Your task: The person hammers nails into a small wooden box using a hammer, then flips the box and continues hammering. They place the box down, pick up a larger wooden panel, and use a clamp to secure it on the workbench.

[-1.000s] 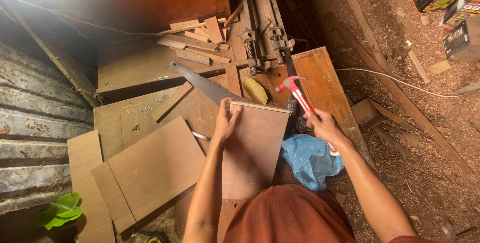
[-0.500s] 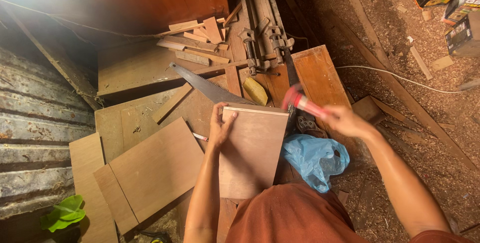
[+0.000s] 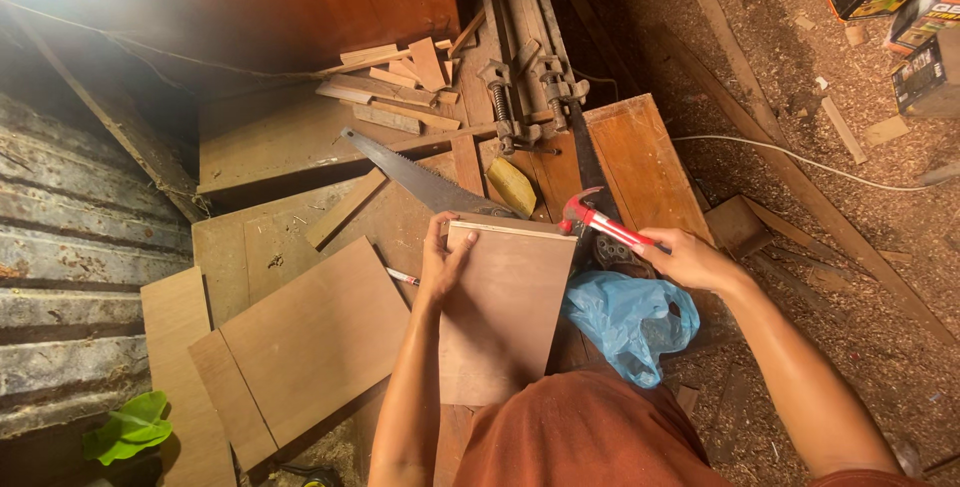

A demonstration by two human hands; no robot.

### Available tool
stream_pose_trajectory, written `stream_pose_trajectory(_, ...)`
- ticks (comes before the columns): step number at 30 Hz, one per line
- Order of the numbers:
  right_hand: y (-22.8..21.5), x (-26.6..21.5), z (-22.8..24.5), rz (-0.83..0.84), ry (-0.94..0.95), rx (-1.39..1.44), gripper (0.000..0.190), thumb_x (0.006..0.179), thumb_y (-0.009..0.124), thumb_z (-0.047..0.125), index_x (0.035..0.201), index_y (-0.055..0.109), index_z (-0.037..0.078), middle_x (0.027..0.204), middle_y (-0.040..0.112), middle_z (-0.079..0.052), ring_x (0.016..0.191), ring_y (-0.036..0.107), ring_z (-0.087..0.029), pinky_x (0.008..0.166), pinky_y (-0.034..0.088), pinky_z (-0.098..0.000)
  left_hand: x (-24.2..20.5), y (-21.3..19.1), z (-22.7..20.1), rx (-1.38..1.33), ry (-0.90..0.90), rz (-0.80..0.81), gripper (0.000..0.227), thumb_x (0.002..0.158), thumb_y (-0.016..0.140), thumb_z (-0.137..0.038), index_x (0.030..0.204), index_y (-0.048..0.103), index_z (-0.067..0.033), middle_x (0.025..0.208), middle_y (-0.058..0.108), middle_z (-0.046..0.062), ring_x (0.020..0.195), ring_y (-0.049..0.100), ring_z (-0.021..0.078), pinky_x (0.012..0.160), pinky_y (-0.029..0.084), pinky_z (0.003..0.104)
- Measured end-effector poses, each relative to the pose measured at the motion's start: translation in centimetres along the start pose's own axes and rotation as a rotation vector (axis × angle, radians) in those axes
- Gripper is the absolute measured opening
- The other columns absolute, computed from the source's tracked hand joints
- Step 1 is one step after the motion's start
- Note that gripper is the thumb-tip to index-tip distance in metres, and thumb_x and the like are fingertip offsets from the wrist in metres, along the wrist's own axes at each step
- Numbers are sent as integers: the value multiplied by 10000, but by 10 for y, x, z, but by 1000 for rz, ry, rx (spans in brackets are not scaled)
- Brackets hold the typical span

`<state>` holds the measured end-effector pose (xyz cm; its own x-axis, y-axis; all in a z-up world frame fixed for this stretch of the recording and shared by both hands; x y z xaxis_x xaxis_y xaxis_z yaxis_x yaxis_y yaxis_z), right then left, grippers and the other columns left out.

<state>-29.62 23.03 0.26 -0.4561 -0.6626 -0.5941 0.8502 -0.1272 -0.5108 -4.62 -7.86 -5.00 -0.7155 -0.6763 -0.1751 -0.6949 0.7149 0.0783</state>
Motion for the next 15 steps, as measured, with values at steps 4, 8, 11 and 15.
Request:
stream_pose_trajectory(4, -16, 1, -7, -102, 57, 34, 298, 1034, 545, 324, 1175, 699, 111, 683, 541, -11, 580, 483, -138, 531, 402, -320, 1, 2, -8, -5, 48, 6, 467, 946, 755, -145, 1314, 468, -144, 961, 674, 58, 756, 571, 70, 585, 435, 218)
stream_pose_trajectory(8, -34, 1, 10, -282, -111, 123, 325, 1021, 565, 323, 1198, 682, 76, 667, 536, 4, 608, 508, -105, 550, 436, -290, -4, 8, -23, 22, 64, 33, 529, 938, 764, -130, 1361, 448, -130, 1064, 680, 135, 908, 621, 155, 729, 514, 280)
stream_pose_trajectory(11, -34, -7, 18, -258, -89, 170, 335, 1032, 557, 329, 1207, 687, 75, 680, 527, -6, 613, 488, -112, 552, 425, -313, -11, 19, -41, 26, 47, 59, 642, 889, 759, -143, 1414, 391, -170, 1188, 684, 159, 1055, 689, 206, 869, 590, 335)
stream_pose_trajectory(15, -38, -19, 40, -261, -67, 105, 358, 1026, 542, 336, 1272, 659, 104, 673, 538, -12, 596, 512, -128, 553, 450, -330, -16, 29, -48, 10, 70, 105, 719, 890, 765, -149, 1472, 343, -135, 1279, 641, 199, 1153, 664, 259, 951, 586, 388)
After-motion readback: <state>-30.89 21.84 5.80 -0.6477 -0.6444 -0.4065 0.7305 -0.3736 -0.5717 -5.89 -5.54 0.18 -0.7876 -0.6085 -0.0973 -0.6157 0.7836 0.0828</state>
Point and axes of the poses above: each hand's wrist, its own x-axis towards the middle knuckle, its own y-axis out of the palm, z = x × y, the point moved 10 cm from there along x, towards the middle knuckle
